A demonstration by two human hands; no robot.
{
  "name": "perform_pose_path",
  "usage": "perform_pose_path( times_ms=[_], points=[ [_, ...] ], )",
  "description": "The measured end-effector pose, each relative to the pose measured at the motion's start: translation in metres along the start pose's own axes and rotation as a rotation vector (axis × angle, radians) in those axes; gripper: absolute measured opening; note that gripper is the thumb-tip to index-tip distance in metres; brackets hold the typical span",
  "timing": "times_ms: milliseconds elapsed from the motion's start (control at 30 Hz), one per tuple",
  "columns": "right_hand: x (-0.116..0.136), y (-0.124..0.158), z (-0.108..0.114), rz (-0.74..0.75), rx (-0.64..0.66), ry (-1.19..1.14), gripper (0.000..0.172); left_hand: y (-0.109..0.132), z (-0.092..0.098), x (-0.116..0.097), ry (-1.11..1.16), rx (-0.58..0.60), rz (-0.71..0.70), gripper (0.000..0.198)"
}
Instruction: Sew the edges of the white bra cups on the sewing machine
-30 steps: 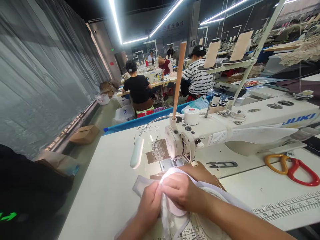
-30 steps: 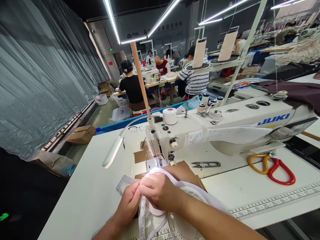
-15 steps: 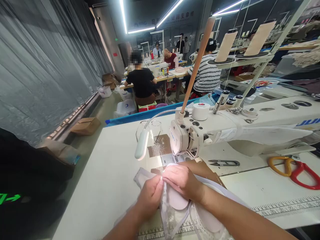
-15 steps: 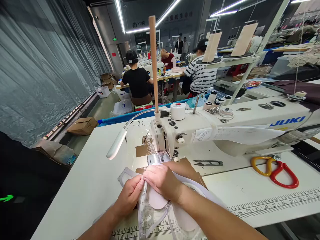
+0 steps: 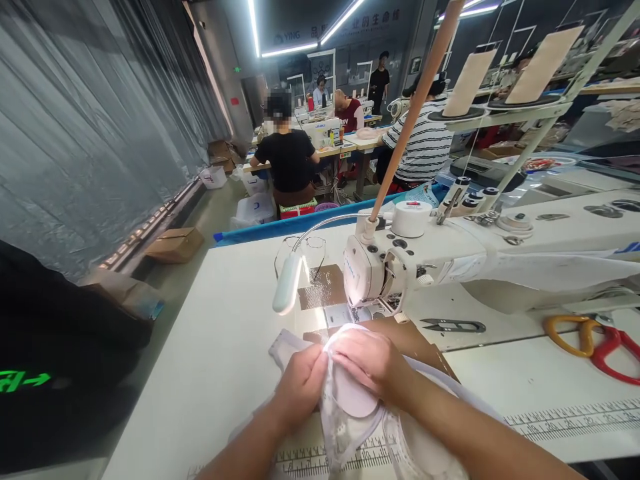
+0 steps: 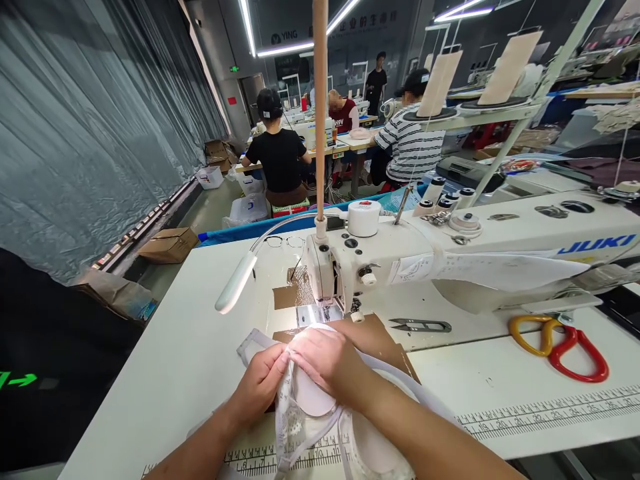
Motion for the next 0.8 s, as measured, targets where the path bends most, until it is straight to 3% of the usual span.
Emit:
perform_pose_path(
  times_ms=[133, 233, 333, 433, 500, 667, 733, 800],
  points=[
    [-0.005, 0.002, -0.017, 0.007, 0.064, 0.086, 0.023, 0.002, -0.002, -0.002, -0.074, 0.033, -0.050, 0.031],
    [0.004, -0.005, -0.015, 0.079, 0.078, 0.138, 0.027, 0.001, -0.002, -0.001, -0.050, 0.042, -0.047, 0.031],
    [0.017, -0.013, 0.009, 0.121, -0.052, 0.096, 0.019, -0.001, 0.000, 0.004, 0.002, 0.015, 0.005, 0.030],
    [0.024, -0.014, 0.037, 0.062, -0.221, -0.085, 0.012, -0.001, 0.002, 0.007, 0.029, -0.017, 0.044, 0.030],
    [0.024, -0.009, 0.042, -0.017, -0.173, -0.266, 0.011, -0.001, 0.002, 0.008, 0.033, -0.027, 0.045, 0.031],
    [0.025, 0.024, 0.042, -0.279, 0.118, -0.581, 0.020, 0.001, 0.003, 0.008, 0.059, -0.040, 0.075, 0.032],
    [0.027, 0.041, 0.054, -0.301, 0.144, -0.649, 0.023, 0.002, 0.003, 0.009, 0.095, -0.052, 0.105, 0.033],
    [0.029, 0.058, 0.075, -0.267, 0.091, -0.587, 0.023, 0.002, 0.004, 0.010, 0.134, -0.066, 0.130, 0.033]
  ],
)
Point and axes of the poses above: each hand's wrist, its own y-axis away from the middle knuckle, its own z-axis out of the back of the hand, x = y × z, the point moved 6 cm from there along -y, towards the middle knuckle, and after that the axes turned 6 degrees about x, right-handed, at the moved point
